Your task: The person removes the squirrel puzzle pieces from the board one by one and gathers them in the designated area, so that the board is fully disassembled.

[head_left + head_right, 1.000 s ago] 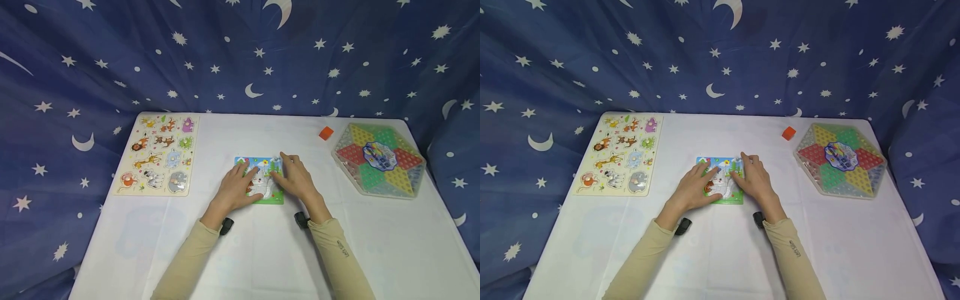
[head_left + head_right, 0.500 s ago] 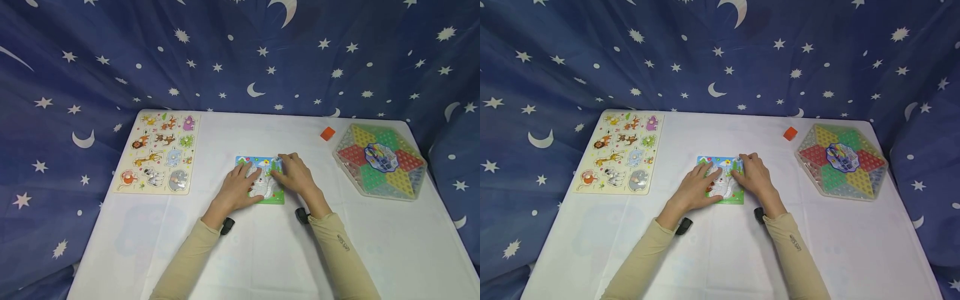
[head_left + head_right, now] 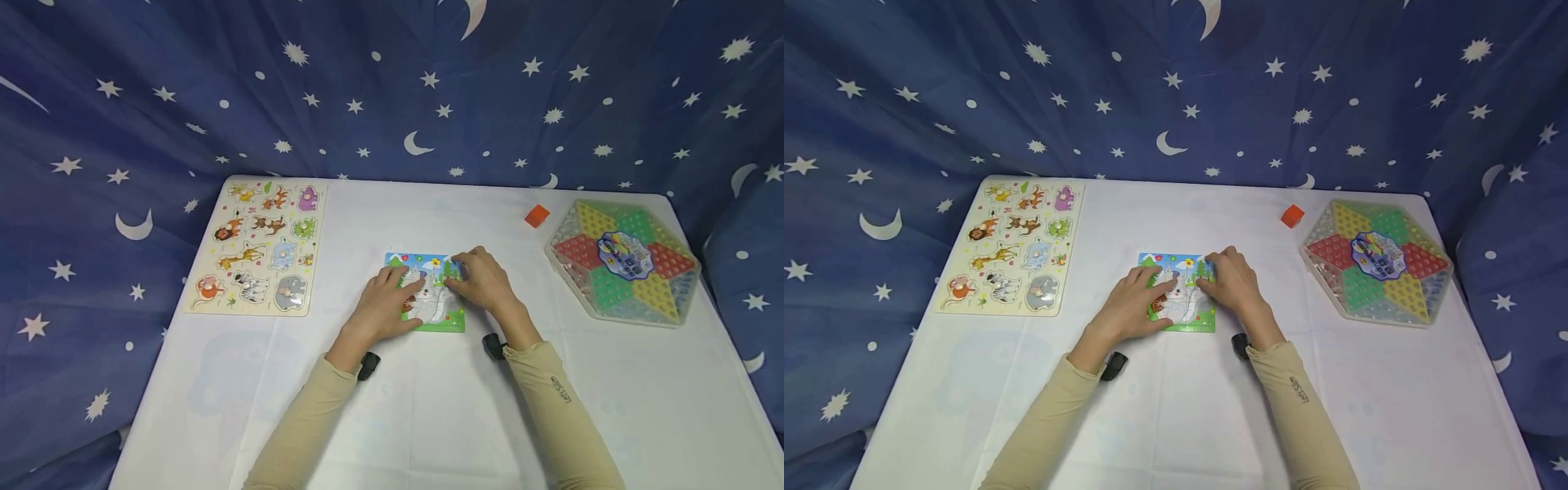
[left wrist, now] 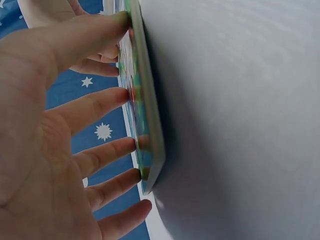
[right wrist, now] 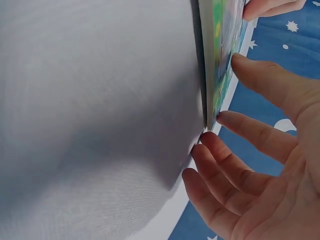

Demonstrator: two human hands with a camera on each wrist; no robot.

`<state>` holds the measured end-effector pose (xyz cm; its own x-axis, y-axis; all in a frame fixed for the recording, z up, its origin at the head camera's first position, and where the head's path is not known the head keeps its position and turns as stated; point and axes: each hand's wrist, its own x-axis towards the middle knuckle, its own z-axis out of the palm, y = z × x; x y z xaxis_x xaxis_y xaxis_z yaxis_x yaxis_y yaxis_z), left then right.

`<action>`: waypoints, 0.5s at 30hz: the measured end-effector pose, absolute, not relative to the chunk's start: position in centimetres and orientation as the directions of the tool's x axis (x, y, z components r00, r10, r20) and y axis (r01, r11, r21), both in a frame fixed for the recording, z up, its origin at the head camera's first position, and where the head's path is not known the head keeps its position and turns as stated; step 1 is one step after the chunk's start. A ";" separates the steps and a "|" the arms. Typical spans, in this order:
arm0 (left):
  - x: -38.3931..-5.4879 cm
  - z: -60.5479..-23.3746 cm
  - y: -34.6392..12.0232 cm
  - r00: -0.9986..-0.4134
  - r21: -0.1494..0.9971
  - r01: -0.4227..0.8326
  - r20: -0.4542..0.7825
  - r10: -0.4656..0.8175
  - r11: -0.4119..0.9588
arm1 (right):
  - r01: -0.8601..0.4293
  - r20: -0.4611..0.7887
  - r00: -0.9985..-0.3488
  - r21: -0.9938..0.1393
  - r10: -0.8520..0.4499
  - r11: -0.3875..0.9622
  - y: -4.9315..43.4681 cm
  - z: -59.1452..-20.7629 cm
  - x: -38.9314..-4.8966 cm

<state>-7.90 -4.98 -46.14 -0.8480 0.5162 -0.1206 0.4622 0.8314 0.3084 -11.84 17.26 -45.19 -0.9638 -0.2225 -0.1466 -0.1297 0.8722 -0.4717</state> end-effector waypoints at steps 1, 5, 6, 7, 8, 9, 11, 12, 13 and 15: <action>-7.9 -46.2 -5.0 -0.849 0.309 0.460 -0.121 0.514 0.832 | -0.126 -0.150 -0.964 -0.470 -0.220 0.873 17.2 -45.2 -11.9; -7.9 -46.3 -4.8 -0.854 0.317 0.442 -0.138 0.501 0.839 | -0.102 -0.166 -0.966 -0.467 -0.200 0.878 17.1 -45.4 -12.1; -7.9 -46.3 -4.7 -0.857 0.318 0.436 -0.139 0.497 0.842 | -0.096 -0.167 -0.966 -0.468 -0.195 0.879 17.1 -45.4 -12.2; -7.9 -46.2 -4.6 -0.859 0.320 0.431 -0.140 0.492 0.844 | -0.092 -0.168 -0.967 -0.468 -0.191 0.879 17.0 -45.4 -12.3; -8.0 -46.2 -4.6 -0.861 0.319 0.426 -0.143 0.488 0.846 | -0.086 -0.169 -0.968 -0.468 -0.185 0.879 17.0 -45.4 -12.4; -8.0 -46.1 -4.5 -0.862 0.324 0.424 -0.143 0.487 0.846 | -0.079 -0.170 -0.969 -0.469 -0.178 0.880 17.0 -45.4 -12.4; -8.0 -46.0 -4.3 -0.862 0.323 0.424 -0.141 0.487 0.846 | -0.063 -0.169 -0.972 -0.471 -0.160 0.880 17.0 -45.3 -12.6; -8.0 -46.0 -4.2 -0.861 0.325 0.425 -0.143 0.488 0.845 | -0.053 -0.173 -0.973 -0.473 -0.152 0.879 17.0 -45.3 -12.6; -8.0 -46.0 -4.2 -0.860 0.325 0.424 -0.148 0.488 0.846 | -0.043 -0.178 -0.974 -0.475 -0.144 0.879 17.0 -45.3 -12.7; -7.8 -46.0 -4.1 -0.858 0.325 0.423 -0.158 0.489 0.846 | -0.027 -0.188 -0.973 -0.478 -0.133 0.878 16.9 -45.3 -12.7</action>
<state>-7.83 -4.14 -45.99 -0.8578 0.4891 -0.1582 0.4226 0.8462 0.3246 -12.68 16.89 -45.26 -0.9731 -0.1328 -0.1884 -0.0272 0.8777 -0.4784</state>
